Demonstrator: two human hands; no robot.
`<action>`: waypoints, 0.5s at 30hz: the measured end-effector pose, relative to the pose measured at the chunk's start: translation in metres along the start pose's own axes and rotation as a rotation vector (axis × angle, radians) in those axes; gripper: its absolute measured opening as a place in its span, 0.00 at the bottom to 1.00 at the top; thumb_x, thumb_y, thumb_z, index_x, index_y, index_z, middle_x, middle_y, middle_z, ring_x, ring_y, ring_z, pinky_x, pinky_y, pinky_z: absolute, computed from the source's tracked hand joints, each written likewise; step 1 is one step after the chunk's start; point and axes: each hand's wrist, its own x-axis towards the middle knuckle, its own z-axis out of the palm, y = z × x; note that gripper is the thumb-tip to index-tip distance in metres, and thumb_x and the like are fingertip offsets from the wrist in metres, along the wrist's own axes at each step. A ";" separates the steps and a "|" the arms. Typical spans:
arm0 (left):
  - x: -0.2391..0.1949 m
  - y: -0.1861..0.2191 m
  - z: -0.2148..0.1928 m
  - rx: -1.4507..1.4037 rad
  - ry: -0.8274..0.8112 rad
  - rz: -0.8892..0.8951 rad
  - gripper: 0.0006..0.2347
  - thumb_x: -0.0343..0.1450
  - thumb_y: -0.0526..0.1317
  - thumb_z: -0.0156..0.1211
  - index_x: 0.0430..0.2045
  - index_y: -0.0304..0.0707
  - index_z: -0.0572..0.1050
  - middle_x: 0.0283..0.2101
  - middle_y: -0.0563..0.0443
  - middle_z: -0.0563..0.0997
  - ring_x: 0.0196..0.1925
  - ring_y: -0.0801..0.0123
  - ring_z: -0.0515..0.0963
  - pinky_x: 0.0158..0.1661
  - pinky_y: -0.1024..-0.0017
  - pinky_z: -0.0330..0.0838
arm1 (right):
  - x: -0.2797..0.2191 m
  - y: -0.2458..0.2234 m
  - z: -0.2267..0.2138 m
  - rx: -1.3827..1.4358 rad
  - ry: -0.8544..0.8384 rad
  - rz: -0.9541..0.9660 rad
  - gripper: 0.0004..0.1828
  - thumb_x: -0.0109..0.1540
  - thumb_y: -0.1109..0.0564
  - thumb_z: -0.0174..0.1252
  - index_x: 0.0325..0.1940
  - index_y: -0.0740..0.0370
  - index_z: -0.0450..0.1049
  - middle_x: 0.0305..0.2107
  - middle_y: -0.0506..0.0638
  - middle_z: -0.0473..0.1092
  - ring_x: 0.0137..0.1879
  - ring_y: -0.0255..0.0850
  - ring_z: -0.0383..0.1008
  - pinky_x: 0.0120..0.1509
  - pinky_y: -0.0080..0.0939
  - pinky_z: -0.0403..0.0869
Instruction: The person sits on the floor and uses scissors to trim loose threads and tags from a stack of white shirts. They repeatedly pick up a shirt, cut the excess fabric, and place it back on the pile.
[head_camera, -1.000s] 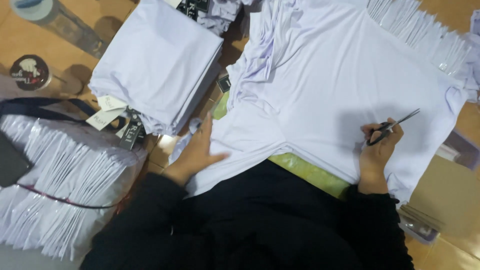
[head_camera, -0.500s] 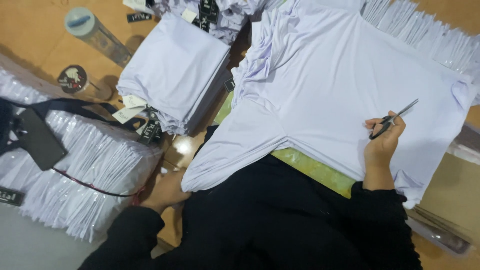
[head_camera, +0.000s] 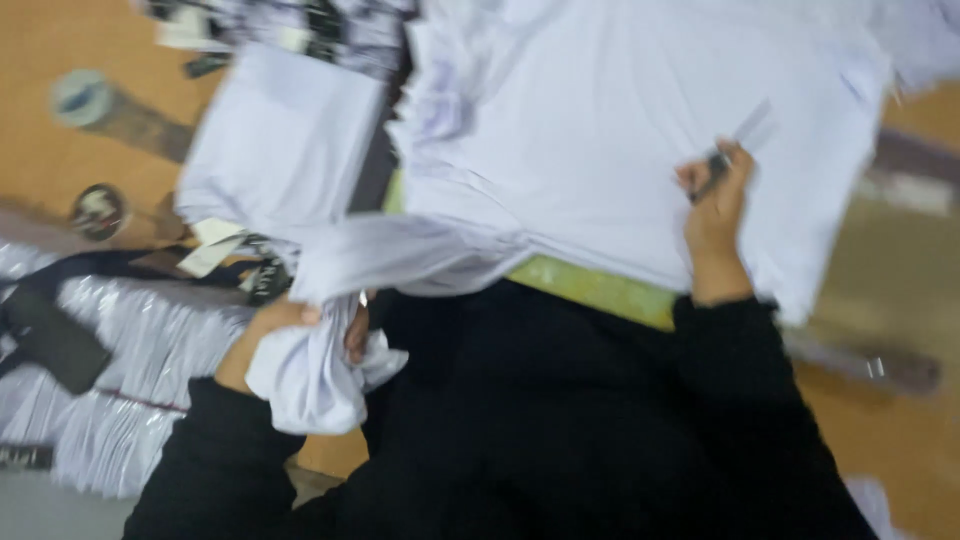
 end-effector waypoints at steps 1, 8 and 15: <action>0.005 0.000 0.012 0.037 -0.026 -0.031 0.19 0.59 0.37 0.57 0.42 0.26 0.78 0.35 0.27 0.81 0.35 0.41 0.81 0.41 0.45 0.74 | -0.007 0.009 -0.006 -0.029 0.037 0.027 0.16 0.78 0.52 0.44 0.68 0.56 0.52 0.35 0.52 0.69 0.43 0.38 0.69 0.50 0.33 0.67; 0.075 0.079 0.225 -0.394 -0.598 0.120 0.38 0.66 0.54 0.52 0.66 0.24 0.50 0.66 0.21 0.52 0.65 0.26 0.58 0.57 0.26 0.55 | 0.012 0.033 -0.036 0.430 0.360 0.297 0.19 0.74 0.38 0.37 0.65 0.44 0.55 0.33 0.59 0.75 0.38 0.45 0.78 0.39 0.32 0.74; 0.216 0.069 0.266 -0.178 -0.593 0.205 0.44 0.74 0.57 0.46 0.71 0.31 0.23 0.72 0.25 0.19 0.74 0.24 0.23 0.64 0.26 0.20 | 0.014 0.037 -0.043 0.795 0.447 0.410 0.25 0.65 0.25 0.44 0.61 0.33 0.62 0.38 0.57 0.77 0.42 0.48 0.78 0.42 0.38 0.74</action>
